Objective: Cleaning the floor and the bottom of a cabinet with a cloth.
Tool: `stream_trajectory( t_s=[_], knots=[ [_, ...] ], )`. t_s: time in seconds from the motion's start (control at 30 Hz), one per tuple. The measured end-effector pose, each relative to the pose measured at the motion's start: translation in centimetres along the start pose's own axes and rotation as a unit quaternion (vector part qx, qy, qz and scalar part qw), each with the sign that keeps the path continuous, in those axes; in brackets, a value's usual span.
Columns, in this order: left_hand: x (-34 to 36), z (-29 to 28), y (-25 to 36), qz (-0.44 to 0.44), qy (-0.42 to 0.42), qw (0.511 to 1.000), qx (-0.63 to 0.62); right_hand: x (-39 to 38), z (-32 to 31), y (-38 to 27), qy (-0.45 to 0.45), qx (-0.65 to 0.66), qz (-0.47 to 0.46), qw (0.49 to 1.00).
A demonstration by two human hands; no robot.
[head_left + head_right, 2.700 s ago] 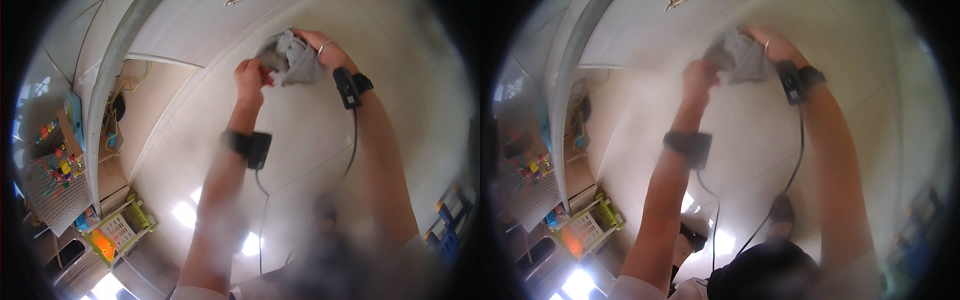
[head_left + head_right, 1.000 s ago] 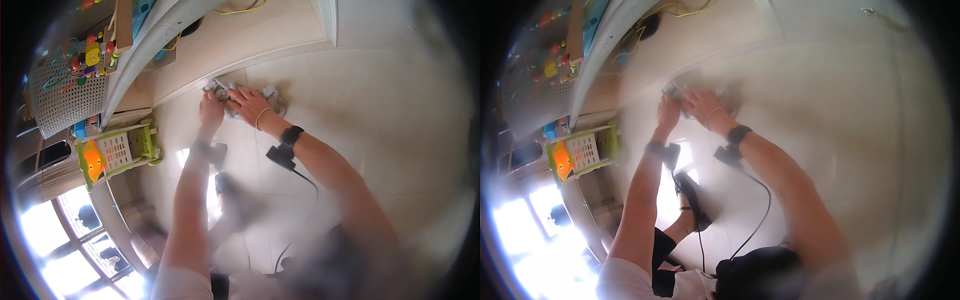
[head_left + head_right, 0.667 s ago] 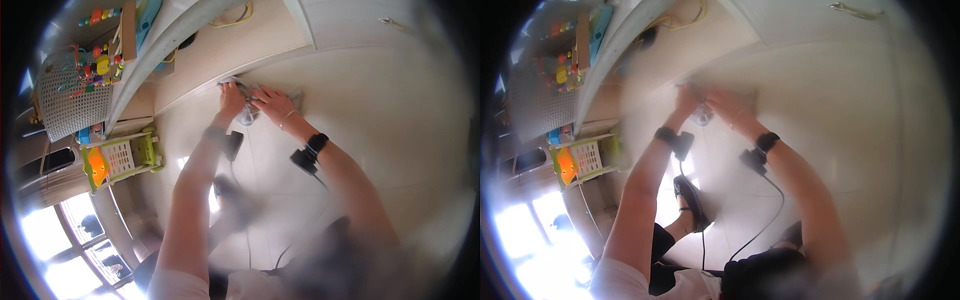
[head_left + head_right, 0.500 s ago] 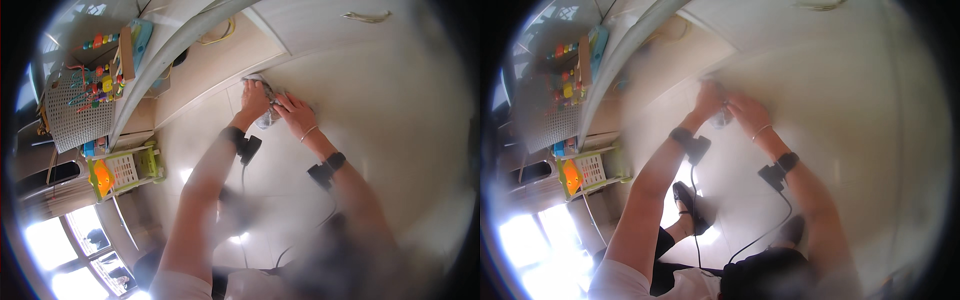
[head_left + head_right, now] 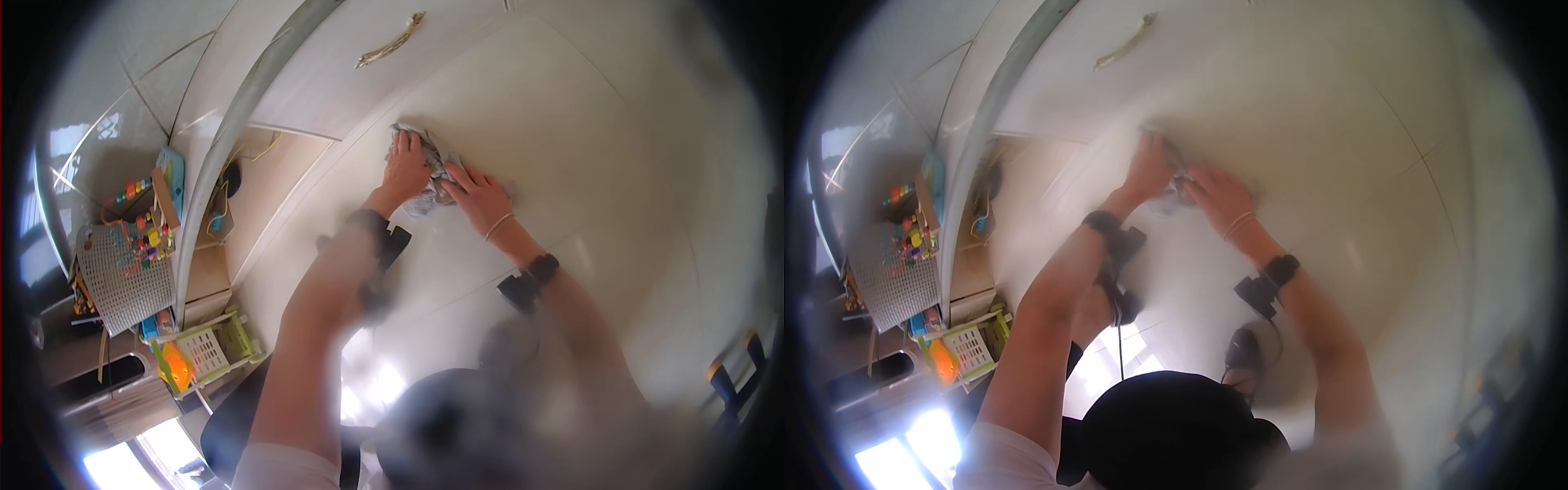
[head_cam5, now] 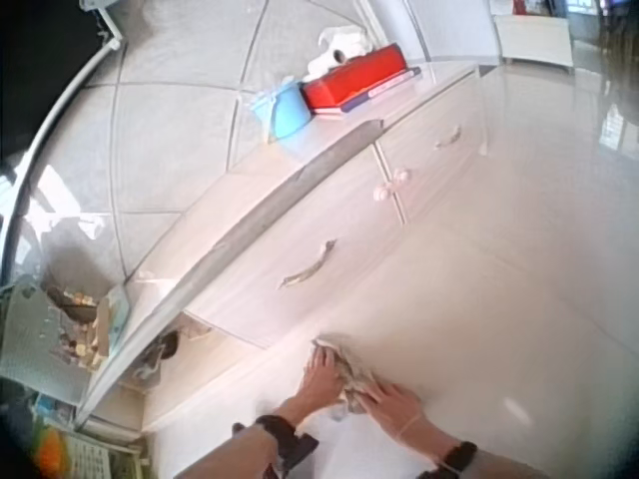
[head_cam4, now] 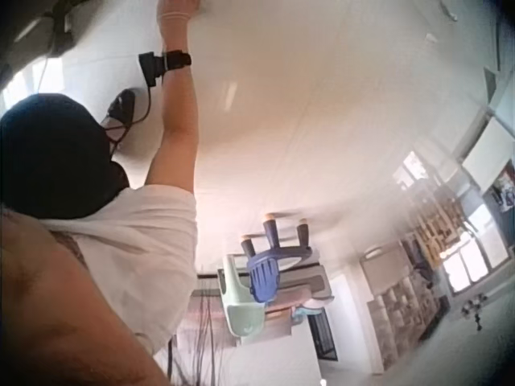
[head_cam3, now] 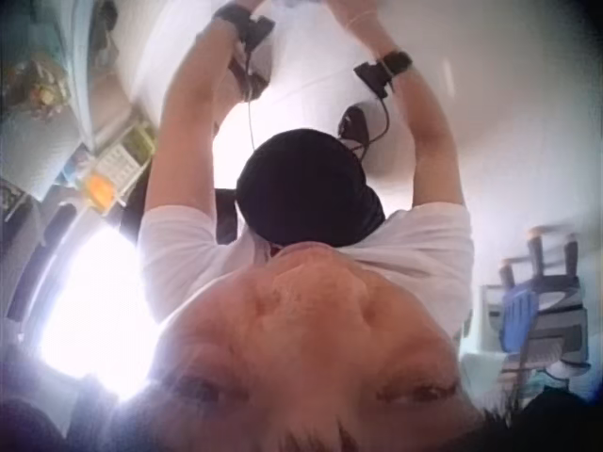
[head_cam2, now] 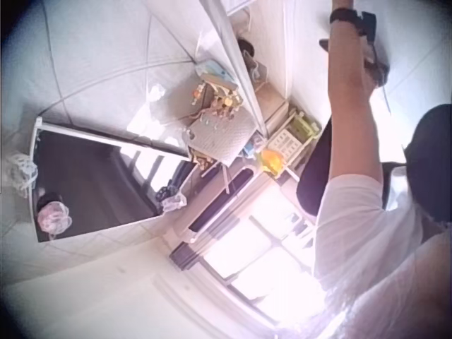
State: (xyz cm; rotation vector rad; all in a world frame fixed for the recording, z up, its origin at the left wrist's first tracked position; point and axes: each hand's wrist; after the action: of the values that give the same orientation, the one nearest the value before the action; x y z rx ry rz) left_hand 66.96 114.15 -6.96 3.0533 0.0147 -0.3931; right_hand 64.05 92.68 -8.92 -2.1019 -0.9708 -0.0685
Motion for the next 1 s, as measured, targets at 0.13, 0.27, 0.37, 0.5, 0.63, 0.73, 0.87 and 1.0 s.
stream_trajectory(
  t_s=[0.13, 0.27, 0.37, 0.5, 0.63, 0.73, 0.87, 1.0],
  knots=[
    [6.0, -0.9, -0.1, 0.052, 0.033, 0.998, 0.018, 3.6, -1.0, 2.8, -0.003, -0.070, 0.016, 0.997],
    [12.5, -5.0, 6.6, 0.069, 0.046, 0.995, 0.061, 6.2, -4.6, 8.7, 0.004, -0.101, 0.096, 0.990],
    [14.6, -6.6, 7.9, 0.039, 0.007, 0.996, 0.085, 7.3, -8.2, 11.8, -0.012, -0.108, 0.054, 0.993],
    [16.1, -4.6, 8.7, 0.104, 0.009, 0.987, 0.123, 7.2, -10.2, 13.0, -0.106, -0.128, 0.046, 0.985],
    [19.3, -3.5, 10.0, 0.210, 0.161, 0.948, 0.178, 6.0, -9.9, 13.9, -0.035, -0.146, 0.037, 0.988],
    [23.6, -5.0, 13.2, 0.231, 0.073, 0.955, 0.170, 6.9, -10.2, 15.6, -0.001, -0.231, 0.121, 0.965],
    [28.2, -4.9, 16.0, 0.233, -0.065, 0.949, 0.204, 8.1, -12.4, 17.5, 0.042, -0.243, 0.179, 0.952],
    [31.0, -4.4, 15.3, 0.300, 0.132, 0.931, 0.163, 9.6, -12.2, 17.4, 0.131, -0.221, 0.194, 0.947]
  ],
)
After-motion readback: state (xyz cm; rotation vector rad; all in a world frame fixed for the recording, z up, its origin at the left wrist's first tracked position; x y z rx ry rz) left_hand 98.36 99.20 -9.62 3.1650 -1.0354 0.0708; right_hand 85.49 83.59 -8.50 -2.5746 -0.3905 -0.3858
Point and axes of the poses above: each hand's wrist, its own x-axis towards the middle knuckle, its own z-axis out of the palm, y = z × x, and after that the axes turned 14 degrees about x, right-handed
